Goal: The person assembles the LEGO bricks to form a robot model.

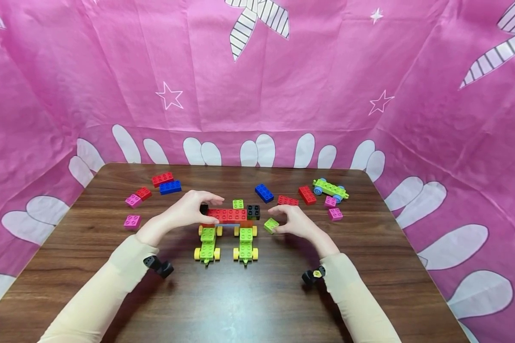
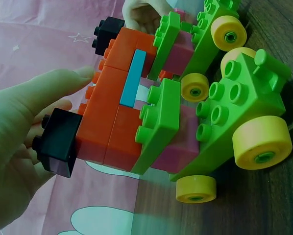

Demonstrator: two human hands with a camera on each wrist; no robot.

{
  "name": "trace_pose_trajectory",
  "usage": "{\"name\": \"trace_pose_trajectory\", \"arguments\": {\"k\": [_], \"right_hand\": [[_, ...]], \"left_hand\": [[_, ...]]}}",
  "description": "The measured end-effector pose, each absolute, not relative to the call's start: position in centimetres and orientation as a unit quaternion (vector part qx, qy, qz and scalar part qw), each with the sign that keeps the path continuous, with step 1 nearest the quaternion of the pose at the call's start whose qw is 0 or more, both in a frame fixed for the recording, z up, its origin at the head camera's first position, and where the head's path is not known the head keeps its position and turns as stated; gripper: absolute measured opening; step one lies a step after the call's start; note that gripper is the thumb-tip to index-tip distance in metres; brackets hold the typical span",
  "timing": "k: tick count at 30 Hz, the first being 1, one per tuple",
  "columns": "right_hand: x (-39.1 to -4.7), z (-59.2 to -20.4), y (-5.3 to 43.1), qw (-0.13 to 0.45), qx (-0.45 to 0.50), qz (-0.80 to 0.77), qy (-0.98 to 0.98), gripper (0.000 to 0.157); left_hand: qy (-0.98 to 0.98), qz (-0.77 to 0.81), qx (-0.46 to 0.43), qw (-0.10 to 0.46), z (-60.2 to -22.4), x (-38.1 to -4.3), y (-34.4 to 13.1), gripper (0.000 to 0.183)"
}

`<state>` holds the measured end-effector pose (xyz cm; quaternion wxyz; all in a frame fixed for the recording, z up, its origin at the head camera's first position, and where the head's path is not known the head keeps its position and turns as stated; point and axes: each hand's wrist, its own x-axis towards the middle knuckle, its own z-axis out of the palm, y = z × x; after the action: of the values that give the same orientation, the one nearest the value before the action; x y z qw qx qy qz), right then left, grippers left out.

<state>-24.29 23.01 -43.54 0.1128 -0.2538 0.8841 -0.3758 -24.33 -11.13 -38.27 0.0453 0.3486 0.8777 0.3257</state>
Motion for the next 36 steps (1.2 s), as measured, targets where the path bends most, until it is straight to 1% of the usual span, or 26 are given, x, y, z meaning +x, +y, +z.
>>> {"name": "trace_pose_trajectory", "arguments": {"k": [8,15,27,36], "right_hand": [[-25.0,-44.4,23.0,0.128,-0.271,-0.358,0.884,0.052],[-25.3,-44.8,22.6,0.128,-0.291,-0.331,0.889,0.052],[-25.5,-45.2,22.2,0.124,-0.282,-0.295,0.905,0.047],[-25.4,-45.4,22.1,0.119,-0.273,-0.29,0.91,0.045]], "left_hand": [[0.88,0.317,0.352,0.05,-38.5,-24.4,-11.1,0.05],[0.884,0.307,0.348,0.057,-38.6,-24.6,-11.0,0.05],[0.885,0.299,0.352,0.06,-38.7,-24.6,-10.9,0.047],[0.885,0.299,0.351,0.063,-38.7,-24.5,-10.9,0.047]]}}
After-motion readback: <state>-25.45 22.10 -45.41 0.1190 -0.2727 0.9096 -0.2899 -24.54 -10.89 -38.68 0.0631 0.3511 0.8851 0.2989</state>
